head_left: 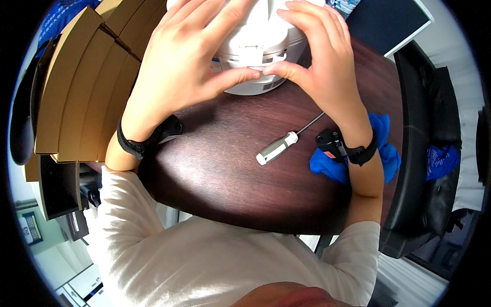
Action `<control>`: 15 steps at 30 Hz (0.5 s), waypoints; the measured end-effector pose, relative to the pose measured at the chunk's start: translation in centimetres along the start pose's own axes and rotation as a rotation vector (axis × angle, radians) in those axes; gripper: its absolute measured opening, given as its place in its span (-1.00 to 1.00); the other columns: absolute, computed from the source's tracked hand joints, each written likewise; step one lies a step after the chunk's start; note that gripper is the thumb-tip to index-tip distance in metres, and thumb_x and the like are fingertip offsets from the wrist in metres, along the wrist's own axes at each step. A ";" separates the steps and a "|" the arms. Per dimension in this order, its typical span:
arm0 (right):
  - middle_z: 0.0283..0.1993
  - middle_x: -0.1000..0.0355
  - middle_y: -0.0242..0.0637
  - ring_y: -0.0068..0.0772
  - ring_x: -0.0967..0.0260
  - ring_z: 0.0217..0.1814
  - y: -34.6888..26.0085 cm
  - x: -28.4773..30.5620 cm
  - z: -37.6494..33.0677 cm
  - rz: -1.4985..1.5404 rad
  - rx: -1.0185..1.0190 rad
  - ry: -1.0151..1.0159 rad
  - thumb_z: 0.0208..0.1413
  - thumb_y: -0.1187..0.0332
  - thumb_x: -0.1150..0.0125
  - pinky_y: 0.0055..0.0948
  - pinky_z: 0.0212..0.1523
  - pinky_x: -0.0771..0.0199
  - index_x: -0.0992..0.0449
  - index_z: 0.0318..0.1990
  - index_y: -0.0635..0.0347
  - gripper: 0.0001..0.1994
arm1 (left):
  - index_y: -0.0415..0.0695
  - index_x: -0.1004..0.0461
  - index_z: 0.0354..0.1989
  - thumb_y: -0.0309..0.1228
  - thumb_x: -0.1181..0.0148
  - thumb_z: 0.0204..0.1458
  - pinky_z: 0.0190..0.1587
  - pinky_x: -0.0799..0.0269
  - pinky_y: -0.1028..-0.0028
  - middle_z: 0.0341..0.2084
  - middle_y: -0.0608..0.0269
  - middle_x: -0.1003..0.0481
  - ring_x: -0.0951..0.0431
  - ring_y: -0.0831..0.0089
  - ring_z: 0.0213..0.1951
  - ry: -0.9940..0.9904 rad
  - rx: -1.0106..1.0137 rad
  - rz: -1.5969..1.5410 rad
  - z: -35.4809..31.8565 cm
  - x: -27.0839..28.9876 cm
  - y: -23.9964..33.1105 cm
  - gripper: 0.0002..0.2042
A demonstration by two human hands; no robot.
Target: The person assembles a white cylindrical appliance on a wooden table. They align and press the top cover onto the base, then use a screwdriver to tighten screws around the seam. The person rotates the appliance to access different screw locations and continues tightening until the assembly appears complete.
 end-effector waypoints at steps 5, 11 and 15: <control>0.06 -0.36 -0.26 -0.17 -0.28 0.17 -0.1 -0.5 -0.3 -0.034 -0.061 0.024 -0.33 -0.02 -0.43 -0.06 0.28 -0.11 -0.41 0.01 0.09 -0.32 | -0.16 -0.23 0.29 0.02 -0.41 -0.31 0.20 -0.24 0.11 0.07 -0.08 -0.41 -0.35 -0.06 0.15 -0.052 0.036 0.052 -0.4 -0.3 -0.2 -0.08; 0.06 -0.37 -0.26 -0.18 -0.28 0.18 -0.1 -0.1 -0.2 -0.010 -0.075 0.024 -0.42 0.05 -0.50 -0.09 0.29 -0.13 -0.42 0.01 0.09 -0.28 | -0.15 -0.22 0.29 -0.02 -0.43 -0.31 0.21 -0.24 0.11 0.08 -0.09 -0.40 -0.35 -0.04 0.17 -0.047 0.030 0.053 -0.2 -0.5 0.0 -0.08; 0.15 -0.27 -0.07 0.01 -0.15 0.28 -0.1 0.4 0.4 0.038 -0.131 -0.132 -0.25 0.09 -0.48 0.00 0.32 -0.03 -0.38 0.06 0.23 -0.31 | -0.17 -0.21 0.29 -0.05 -0.43 -0.32 0.20 -0.25 0.13 0.09 -0.08 -0.39 -0.36 -0.04 0.16 -0.060 -0.002 0.040 -0.3 -0.2 -0.2 -0.07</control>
Point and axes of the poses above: each hand's wrist, its own z-axis towards the middle knuckle, its own x-axis out of the back of the hand, y = z × x, the point moved 4 cm from there along z, towards the middle knuckle
